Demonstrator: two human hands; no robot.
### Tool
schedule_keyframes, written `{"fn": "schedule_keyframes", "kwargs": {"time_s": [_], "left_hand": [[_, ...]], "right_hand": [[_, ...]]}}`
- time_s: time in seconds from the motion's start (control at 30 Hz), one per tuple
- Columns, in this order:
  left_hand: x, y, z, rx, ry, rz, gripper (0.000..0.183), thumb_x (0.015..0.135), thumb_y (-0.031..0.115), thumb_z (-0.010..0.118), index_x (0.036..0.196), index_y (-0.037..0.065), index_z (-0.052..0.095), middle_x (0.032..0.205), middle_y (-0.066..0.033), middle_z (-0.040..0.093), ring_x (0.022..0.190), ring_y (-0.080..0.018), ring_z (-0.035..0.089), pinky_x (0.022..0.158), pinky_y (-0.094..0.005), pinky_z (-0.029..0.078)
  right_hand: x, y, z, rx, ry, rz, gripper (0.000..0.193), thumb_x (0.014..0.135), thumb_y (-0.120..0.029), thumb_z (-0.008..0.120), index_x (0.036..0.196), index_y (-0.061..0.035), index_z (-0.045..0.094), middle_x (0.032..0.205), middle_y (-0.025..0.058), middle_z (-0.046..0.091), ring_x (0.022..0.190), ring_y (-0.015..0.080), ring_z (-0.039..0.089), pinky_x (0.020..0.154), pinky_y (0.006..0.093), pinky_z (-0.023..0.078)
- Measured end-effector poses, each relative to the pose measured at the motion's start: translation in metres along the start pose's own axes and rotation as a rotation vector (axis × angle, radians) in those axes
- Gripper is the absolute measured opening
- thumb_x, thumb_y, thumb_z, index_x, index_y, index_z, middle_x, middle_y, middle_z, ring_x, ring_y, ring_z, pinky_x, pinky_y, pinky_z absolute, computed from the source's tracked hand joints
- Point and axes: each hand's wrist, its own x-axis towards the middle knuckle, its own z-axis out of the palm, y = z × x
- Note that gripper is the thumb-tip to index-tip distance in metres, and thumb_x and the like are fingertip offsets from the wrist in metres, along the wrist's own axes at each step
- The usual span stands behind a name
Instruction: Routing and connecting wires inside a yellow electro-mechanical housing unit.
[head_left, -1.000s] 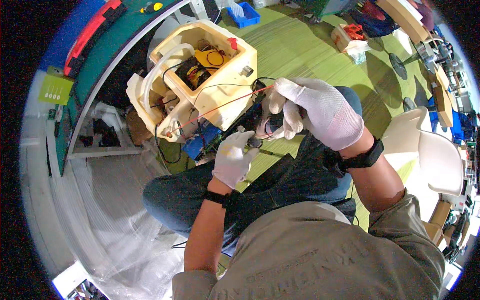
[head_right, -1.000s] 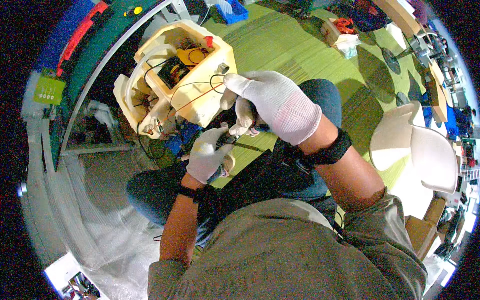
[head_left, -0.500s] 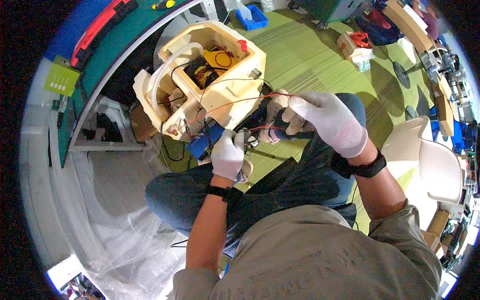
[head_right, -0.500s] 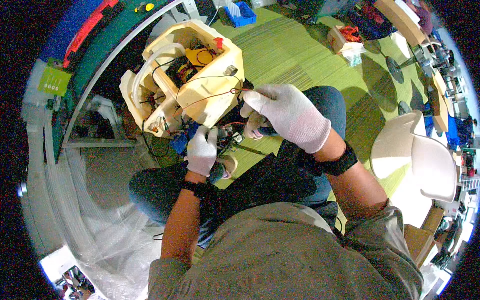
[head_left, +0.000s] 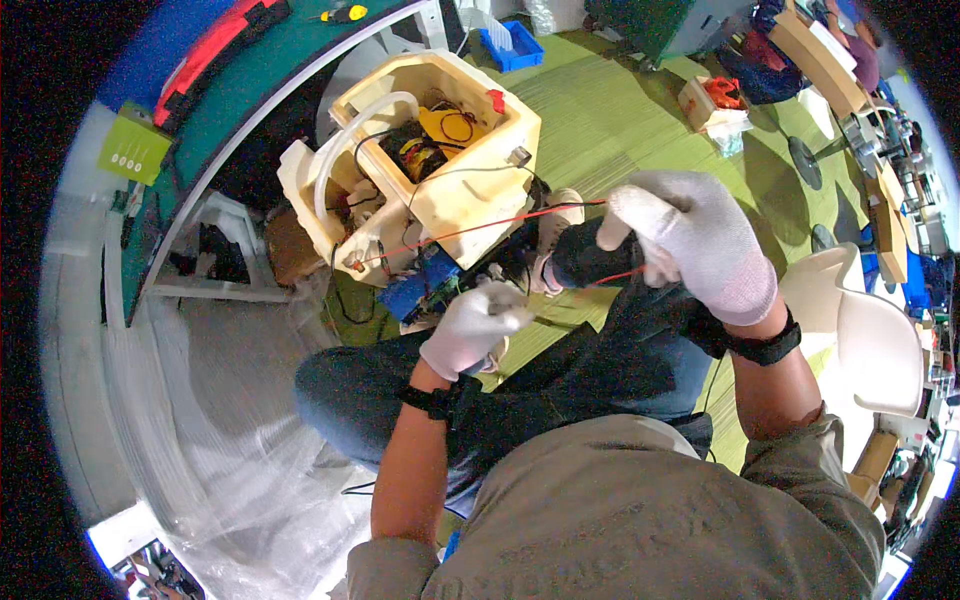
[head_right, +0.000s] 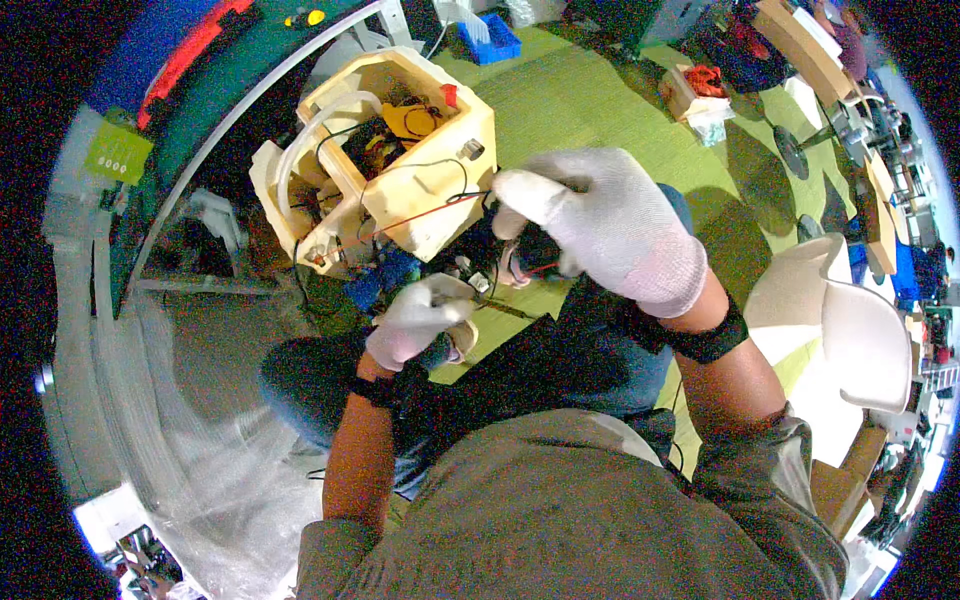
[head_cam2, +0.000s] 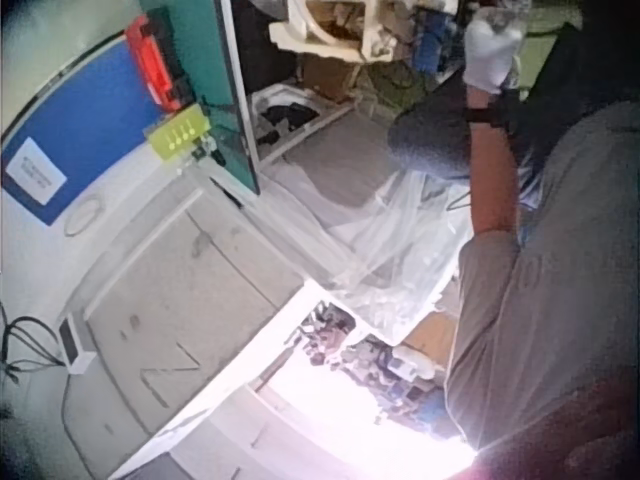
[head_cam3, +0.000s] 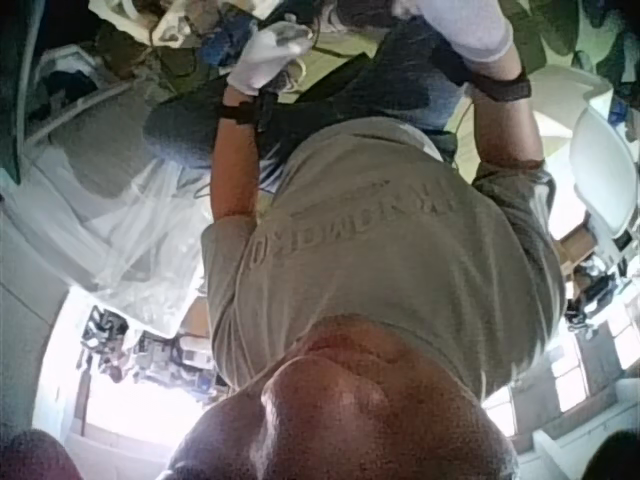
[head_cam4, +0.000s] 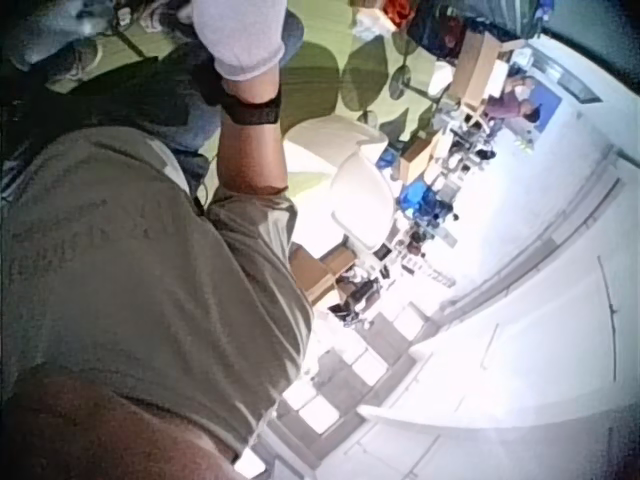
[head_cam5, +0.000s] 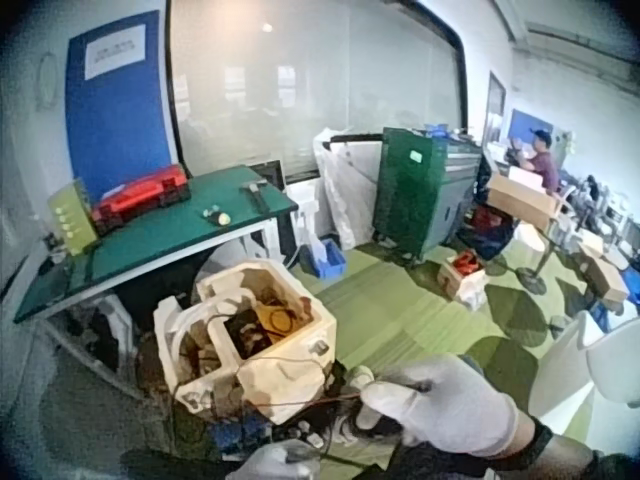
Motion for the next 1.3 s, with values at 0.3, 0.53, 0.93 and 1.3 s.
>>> {"fn": "schedule_keyframes", "kwargs": {"time_s": [0.3,0.53,0.93,1.3], "left_hand": [[-0.032,0.037,-0.004,0.451,0.386,0.252,0.020,0.089,0.018,0.065,0.097,0.000,0.067,0.089,-0.0089,0.070,0.080,-0.0153,0.066,0.074,-0.0281,0.052],[-0.041,0.062,-0.019,0.442,0.918,0.554,0.026,0.078,0.009,0.075,0.101,0.000,0.067,0.099,-0.0120,0.067,0.092,-0.0268,0.064,0.083,-0.0344,0.050],[0.039,0.049,-0.024,1.097,0.494,0.603,0.026,0.090,0.031,0.063,0.083,0.006,0.062,0.073,-0.0159,0.063,0.070,-0.0367,0.062,0.064,-0.0469,0.048],[0.031,0.078,0.031,0.793,0.528,0.656,0.030,0.094,0.033,0.058,0.075,0.010,0.060,0.063,-0.0103,0.061,0.059,-0.0315,0.062,0.055,-0.0414,0.048]], "right_hand": [[-0.016,0.027,-0.088,-0.291,0.572,-0.134,0.022,0.088,-0.021,0.058,0.085,-0.0015,0.067,0.071,-0.0004,0.061,0.059,0.0071,0.049,0.054,0.0239,0.038],[-0.042,0.032,-0.181,-0.674,0.650,0.016,0.017,0.087,-0.015,0.055,0.078,0.0000,0.059,0.068,-0.0006,0.053,0.062,0.0075,0.047,0.057,0.0248,0.037],[-0.029,0.133,-0.274,-0.671,0.717,0.003,0.026,0.090,-0.023,0.059,0.078,-0.0002,0.059,0.067,-0.0005,0.050,0.063,0.0077,0.042,0.055,0.0267,0.034],[0.090,0.093,-0.156,-0.849,0.315,-0.347,0.036,0.090,-0.030,0.064,0.104,0.0029,0.066,0.101,0.0186,0.071,0.095,0.0273,0.068,0.084,0.0349,0.052]]}}
